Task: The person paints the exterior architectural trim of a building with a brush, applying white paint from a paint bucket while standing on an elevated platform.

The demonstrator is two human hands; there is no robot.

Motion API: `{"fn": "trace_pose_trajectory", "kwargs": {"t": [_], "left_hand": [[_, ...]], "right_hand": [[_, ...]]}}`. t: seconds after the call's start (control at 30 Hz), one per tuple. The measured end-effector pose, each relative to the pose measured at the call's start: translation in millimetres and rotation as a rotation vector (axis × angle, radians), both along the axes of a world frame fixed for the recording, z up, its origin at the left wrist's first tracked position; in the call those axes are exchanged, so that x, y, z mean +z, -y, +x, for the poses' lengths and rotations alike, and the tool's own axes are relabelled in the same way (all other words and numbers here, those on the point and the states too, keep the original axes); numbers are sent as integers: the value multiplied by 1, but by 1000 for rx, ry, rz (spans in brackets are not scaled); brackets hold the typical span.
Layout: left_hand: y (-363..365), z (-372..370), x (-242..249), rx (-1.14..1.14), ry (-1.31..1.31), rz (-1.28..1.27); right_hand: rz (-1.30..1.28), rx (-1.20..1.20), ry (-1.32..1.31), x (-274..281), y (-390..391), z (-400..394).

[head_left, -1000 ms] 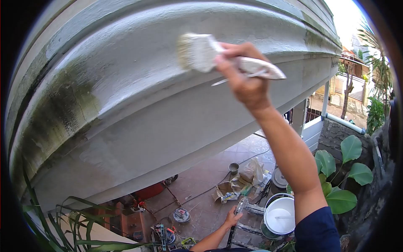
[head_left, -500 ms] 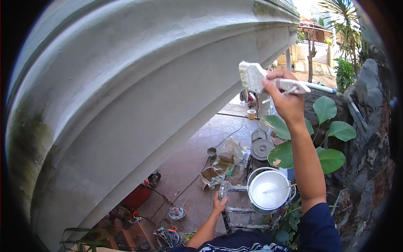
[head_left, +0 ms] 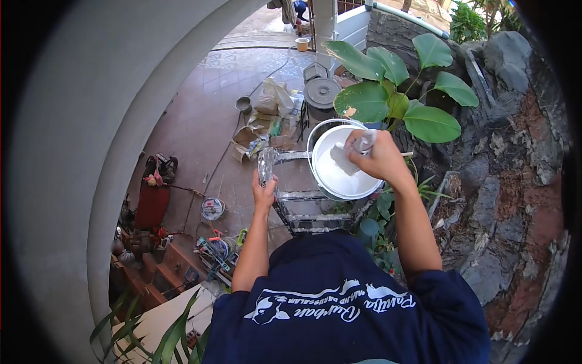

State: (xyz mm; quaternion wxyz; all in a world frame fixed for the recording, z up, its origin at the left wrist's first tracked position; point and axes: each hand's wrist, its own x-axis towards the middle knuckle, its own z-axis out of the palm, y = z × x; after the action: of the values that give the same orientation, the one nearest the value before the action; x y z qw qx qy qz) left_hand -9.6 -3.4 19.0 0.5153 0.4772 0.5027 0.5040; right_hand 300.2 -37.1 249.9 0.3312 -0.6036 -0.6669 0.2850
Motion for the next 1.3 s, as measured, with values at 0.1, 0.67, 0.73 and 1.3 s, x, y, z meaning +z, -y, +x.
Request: {"fn": "trace_pose_trajectory", "kwargs": {"t": [0.1, 0.67, 0.73, 1.3], "left_hand": [[-2, -2, -7, 7, -12, 8], [-5, -5, -14, -8, -16, 53], [-4, -4, -14, -1, -8, 52], [-2, -3, -9, 13, -4, 19]], "right_hand": [[-16, -38, 99, -48, -12, -6], [-248, -183, -148, -82, -19, 0], [-305, -266, -379, -73, -15, 7], [-139, -419, -1196, -47, 6, 18]]}}
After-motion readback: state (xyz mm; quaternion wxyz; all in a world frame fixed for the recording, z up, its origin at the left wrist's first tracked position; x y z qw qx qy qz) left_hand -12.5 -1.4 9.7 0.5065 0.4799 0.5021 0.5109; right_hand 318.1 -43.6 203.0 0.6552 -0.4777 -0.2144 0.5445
